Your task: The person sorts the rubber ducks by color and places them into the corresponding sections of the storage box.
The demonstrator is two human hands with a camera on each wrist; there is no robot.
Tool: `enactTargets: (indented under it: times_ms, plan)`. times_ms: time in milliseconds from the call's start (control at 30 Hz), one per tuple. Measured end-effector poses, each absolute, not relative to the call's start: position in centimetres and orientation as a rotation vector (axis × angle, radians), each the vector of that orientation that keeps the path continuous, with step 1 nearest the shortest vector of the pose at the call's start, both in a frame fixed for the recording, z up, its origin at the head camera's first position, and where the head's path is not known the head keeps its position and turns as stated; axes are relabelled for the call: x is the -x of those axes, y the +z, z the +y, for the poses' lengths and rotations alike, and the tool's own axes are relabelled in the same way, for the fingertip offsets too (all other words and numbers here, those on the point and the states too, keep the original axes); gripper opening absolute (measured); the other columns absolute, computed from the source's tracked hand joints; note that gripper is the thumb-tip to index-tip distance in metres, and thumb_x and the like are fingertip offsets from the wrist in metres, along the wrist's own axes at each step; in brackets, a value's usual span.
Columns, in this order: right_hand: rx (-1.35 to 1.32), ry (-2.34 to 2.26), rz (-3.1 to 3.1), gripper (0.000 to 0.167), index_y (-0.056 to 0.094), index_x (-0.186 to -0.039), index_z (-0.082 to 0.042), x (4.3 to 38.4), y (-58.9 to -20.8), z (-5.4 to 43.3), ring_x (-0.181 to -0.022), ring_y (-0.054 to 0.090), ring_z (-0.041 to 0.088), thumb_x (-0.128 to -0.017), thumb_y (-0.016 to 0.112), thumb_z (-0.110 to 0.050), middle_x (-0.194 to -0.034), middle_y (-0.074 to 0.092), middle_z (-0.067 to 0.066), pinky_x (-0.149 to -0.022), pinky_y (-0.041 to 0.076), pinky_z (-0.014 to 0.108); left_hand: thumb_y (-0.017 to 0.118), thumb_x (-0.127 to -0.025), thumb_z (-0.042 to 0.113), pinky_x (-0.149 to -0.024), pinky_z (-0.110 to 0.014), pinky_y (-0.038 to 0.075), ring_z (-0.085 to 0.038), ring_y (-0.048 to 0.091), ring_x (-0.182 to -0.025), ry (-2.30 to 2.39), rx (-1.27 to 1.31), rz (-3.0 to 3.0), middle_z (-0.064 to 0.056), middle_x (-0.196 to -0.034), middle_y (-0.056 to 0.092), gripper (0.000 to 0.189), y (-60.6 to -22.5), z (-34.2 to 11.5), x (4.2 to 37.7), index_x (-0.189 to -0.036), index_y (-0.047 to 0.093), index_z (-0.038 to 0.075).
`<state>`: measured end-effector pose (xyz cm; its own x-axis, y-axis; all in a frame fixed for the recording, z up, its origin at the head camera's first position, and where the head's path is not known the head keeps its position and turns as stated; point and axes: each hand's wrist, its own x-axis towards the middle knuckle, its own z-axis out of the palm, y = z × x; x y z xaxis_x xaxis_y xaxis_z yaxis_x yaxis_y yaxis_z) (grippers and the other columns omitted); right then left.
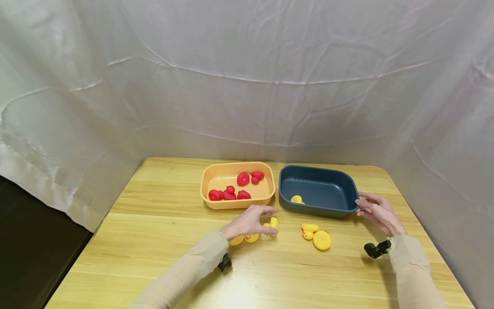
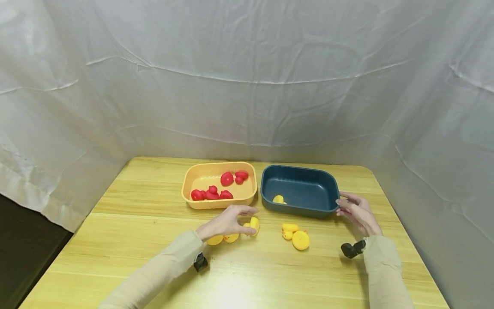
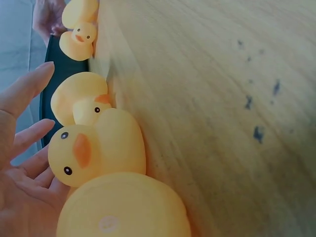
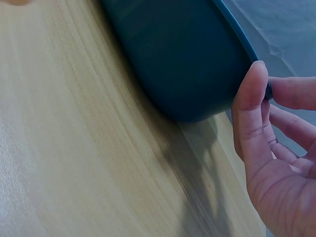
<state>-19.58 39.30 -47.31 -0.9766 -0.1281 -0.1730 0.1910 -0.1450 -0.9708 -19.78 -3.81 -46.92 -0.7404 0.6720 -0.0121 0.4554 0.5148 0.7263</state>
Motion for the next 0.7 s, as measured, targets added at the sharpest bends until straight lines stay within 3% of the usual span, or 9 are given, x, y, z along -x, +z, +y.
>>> enactTargets:
  times_ms: [700]
  plan:
    - [-0.077, -2.244, 1.887, 0.028, 0.069, -0.112, -0.024, 19.52, -47.3, 39.29, -0.074, 0.069, 0.01, -0.101, 0.056, -0.002, -0.089, 0.072, -0.001, -0.068, 0.062, 0.022, 0.082, -0.085, 0.032, -0.109, -0.034, 0.051, -0.021, 0.063, -0.122, 0.936, -1.022, 2.455, -0.007, -0.142, 0.062, 0.068, -47.26, -3.63, 19.75, -0.142, 0.056, 0.005]
